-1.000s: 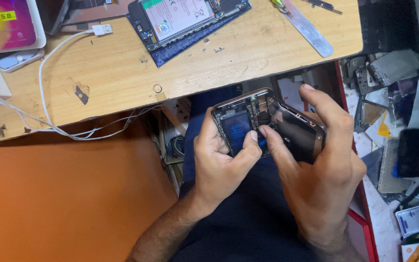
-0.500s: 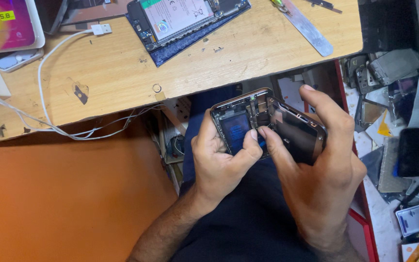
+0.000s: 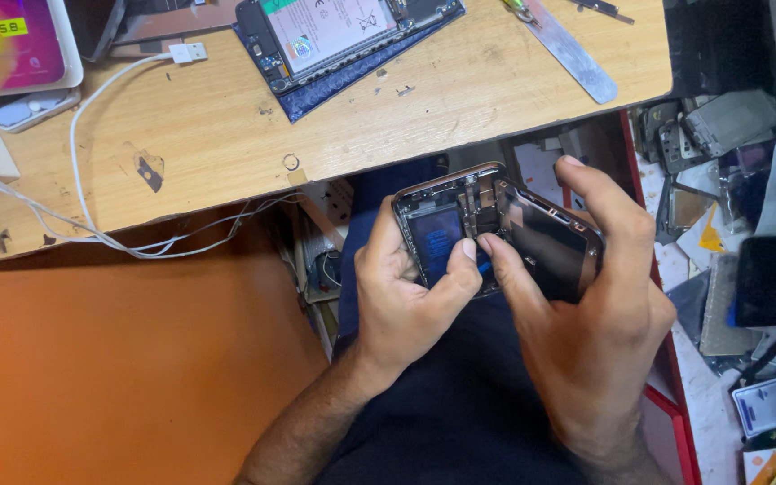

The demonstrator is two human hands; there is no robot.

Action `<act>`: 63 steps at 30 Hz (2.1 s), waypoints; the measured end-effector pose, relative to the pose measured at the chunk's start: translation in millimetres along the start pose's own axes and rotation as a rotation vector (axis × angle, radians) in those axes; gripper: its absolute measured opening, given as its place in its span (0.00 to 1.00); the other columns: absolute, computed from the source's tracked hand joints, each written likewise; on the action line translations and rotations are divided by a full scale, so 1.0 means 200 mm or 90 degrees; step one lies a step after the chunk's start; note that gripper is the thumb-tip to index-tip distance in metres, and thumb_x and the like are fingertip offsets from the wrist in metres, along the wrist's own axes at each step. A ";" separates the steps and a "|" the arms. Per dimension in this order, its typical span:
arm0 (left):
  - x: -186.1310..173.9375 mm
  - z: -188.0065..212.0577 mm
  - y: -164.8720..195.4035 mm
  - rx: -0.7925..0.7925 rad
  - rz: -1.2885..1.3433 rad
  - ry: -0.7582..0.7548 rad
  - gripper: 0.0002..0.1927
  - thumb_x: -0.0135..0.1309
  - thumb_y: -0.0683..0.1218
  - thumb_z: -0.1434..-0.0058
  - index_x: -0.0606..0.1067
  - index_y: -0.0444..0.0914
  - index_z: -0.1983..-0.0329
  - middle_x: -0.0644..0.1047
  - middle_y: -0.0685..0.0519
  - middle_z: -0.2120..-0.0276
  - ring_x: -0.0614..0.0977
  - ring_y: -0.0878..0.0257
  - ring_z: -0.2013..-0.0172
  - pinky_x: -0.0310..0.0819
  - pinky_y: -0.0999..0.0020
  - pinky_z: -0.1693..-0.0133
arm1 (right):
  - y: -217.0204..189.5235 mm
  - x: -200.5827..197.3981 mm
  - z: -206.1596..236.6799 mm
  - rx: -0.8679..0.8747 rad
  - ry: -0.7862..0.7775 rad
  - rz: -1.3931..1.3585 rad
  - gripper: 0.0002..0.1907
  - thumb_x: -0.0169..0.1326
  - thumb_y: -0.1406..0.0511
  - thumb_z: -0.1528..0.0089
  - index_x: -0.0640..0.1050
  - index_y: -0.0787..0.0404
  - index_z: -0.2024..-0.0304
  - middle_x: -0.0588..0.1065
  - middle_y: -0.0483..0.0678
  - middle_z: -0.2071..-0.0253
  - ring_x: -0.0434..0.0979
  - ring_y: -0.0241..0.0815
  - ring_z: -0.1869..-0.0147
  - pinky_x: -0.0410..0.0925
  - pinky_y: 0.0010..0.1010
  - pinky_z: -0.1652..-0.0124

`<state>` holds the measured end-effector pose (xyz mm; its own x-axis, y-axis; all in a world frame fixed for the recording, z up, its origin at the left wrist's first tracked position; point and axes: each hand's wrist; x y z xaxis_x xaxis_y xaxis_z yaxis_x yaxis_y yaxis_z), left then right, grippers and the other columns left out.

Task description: The person disassembles a smartphone by unscrewing internal components and removing the back cover. They then reassemble the device by aligning and snapping the back cover back into place and reconnecting internal connectors.

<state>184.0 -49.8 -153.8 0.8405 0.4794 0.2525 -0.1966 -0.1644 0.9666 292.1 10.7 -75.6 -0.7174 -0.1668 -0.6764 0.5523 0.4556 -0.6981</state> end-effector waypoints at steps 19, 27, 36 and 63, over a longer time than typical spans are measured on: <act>-0.02 -0.01 -0.02 -0.072 0.084 -0.038 0.23 0.52 0.29 0.36 0.64 0.30 0.38 0.77 0.49 0.50 0.82 0.67 0.50 0.81 0.70 0.46 | 0.00 -0.03 -0.02 0.033 -0.052 -0.024 0.34 0.65 0.77 0.38 0.65 0.66 0.32 0.78 0.58 0.43 0.85 0.45 0.41 0.79 0.30 0.48; -0.01 -0.01 -0.02 -0.077 0.114 -0.023 0.23 0.52 0.28 0.36 0.65 0.31 0.38 0.77 0.50 0.50 0.81 0.67 0.49 0.80 0.70 0.46 | 0.02 -0.03 0.00 -0.004 -0.055 -0.002 0.35 0.66 0.76 0.38 0.65 0.65 0.31 0.75 0.59 0.40 0.84 0.45 0.40 0.78 0.30 0.47; -0.02 -0.02 -0.01 -0.074 0.086 -0.020 0.22 0.52 0.27 0.38 0.66 0.32 0.41 0.76 0.53 0.53 0.80 0.70 0.52 0.78 0.73 0.49 | 0.02 -0.03 0.01 0.000 -0.054 0.004 0.36 0.65 0.76 0.38 0.65 0.64 0.31 0.77 0.58 0.44 0.85 0.46 0.43 0.79 0.31 0.49; 0.00 -0.01 -0.02 -0.091 0.134 -0.016 0.25 0.49 0.28 0.37 0.64 0.32 0.37 0.76 0.51 0.49 0.80 0.68 0.48 0.77 0.70 0.44 | 0.00 -0.01 -0.01 0.037 -0.056 -0.037 0.32 0.61 0.76 0.36 0.64 0.65 0.31 0.80 0.57 0.48 0.85 0.45 0.42 0.77 0.32 0.49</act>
<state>183.7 -47.4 -158.1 0.7858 0.4254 0.4489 -0.4363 -0.1331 0.8899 293.0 13.1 -72.8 -0.7097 -0.2688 -0.6512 0.5366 0.3928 -0.7469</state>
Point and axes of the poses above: each hand's wrist, its own z-axis away from the middle knuckle, its own x-axis out of the palm, y = z × x
